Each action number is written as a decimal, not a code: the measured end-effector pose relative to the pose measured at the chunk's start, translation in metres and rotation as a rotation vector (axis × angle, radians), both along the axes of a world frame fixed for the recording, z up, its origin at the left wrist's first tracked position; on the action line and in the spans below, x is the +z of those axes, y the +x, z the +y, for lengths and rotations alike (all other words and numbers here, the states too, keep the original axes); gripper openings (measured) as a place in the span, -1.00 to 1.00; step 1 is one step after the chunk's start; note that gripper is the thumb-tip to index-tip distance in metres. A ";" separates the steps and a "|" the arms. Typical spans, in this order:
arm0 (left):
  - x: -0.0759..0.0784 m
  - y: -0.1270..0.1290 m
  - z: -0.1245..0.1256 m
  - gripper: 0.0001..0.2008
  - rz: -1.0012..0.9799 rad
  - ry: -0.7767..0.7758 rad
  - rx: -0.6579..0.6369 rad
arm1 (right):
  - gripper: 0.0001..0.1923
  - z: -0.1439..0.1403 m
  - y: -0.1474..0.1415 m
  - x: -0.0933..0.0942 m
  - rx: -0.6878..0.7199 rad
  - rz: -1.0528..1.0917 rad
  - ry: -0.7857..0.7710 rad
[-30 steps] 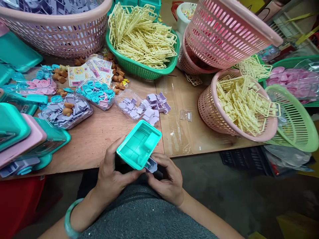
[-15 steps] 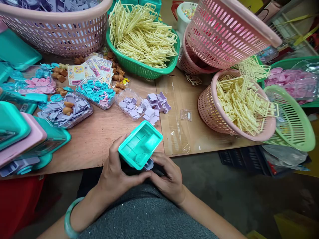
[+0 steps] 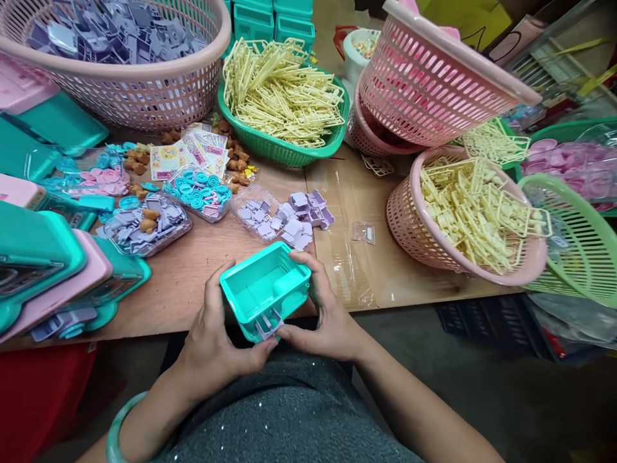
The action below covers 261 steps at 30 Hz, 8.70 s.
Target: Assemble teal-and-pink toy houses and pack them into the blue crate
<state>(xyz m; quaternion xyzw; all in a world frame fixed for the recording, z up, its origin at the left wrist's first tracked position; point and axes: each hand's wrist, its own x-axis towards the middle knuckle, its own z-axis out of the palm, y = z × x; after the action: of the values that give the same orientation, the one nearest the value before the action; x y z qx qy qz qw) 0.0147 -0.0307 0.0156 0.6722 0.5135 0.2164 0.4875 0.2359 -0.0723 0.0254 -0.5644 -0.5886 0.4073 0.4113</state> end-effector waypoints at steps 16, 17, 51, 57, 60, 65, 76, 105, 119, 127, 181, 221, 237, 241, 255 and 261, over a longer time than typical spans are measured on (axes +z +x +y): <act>0.004 0.004 0.006 0.08 -0.416 -0.305 0.156 | -0.13 0.024 -0.011 0.016 0.038 0.200 -0.277; 0.006 0.005 0.005 0.09 -0.421 -0.309 0.163 | -0.14 0.025 -0.011 0.017 0.027 0.178 -0.286; -0.038 -0.015 -0.012 0.10 -0.310 0.030 0.017 | -0.70 0.040 0.007 0.046 0.511 -0.355 0.147; -0.039 -0.013 -0.012 0.11 -0.229 0.206 -0.046 | -0.65 0.019 0.012 0.024 0.395 -0.399 0.261; -0.036 -0.010 -0.009 0.10 -0.191 0.385 -0.129 | -0.72 0.009 0.012 0.014 0.390 -0.428 0.315; -0.030 -0.006 -0.006 0.06 -0.120 0.517 -0.193 | -0.76 0.004 0.013 0.003 0.390 -0.443 0.382; -0.002 0.000 0.008 -0.07 -0.383 -0.221 0.103 | -0.13 0.008 -0.010 0.019 0.012 -0.267 0.234; 0.019 0.019 0.016 -0.28 -0.421 -0.284 0.206 | -0.64 0.038 -0.017 0.023 0.014 0.012 -0.027; 0.005 0.011 0.016 0.09 -0.435 -0.346 0.121 | -0.39 0.036 -0.027 0.037 -0.021 -0.346 -0.090; 0.005 0.005 0.021 -0.05 -0.532 -0.412 -0.048 | -0.44 0.031 -0.030 0.025 0.047 -0.524 0.075; 0.008 0.023 0.022 -0.30 -0.474 -0.248 0.171 | -0.59 0.028 -0.020 0.017 -0.064 -0.124 0.102; -0.017 -0.018 0.015 -0.02 -0.194 0.394 -0.298 | -0.72 -0.011 -0.014 -0.016 0.131 -0.326 0.258; -0.001 -0.025 0.030 -0.15 -0.427 -0.272 0.033 | -0.22 0.011 -0.031 -0.001 -0.128 -0.199 0.330; 0.013 -0.016 0.031 -0.10 -0.471 -0.501 0.123 | -0.35 0.017 -0.032 0.004 -0.190 -0.136 0.289; 0.002 0.011 0.037 -0.20 -0.594 -0.664 0.306 | -0.74 0.010 0.118 -0.055 -0.352 -0.681 0.130; 0.010 0.007 0.034 -0.25 -0.572 -0.635 0.315 | -0.64 0.017 0.116 -0.041 -0.367 -0.612 -0.059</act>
<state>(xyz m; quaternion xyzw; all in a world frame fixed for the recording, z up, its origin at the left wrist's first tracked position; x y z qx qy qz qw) 0.0217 0.0030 0.0257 0.3160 0.4951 0.2968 0.7530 0.3521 -0.0552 -0.0159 -0.7683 -0.5613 0.1554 0.2656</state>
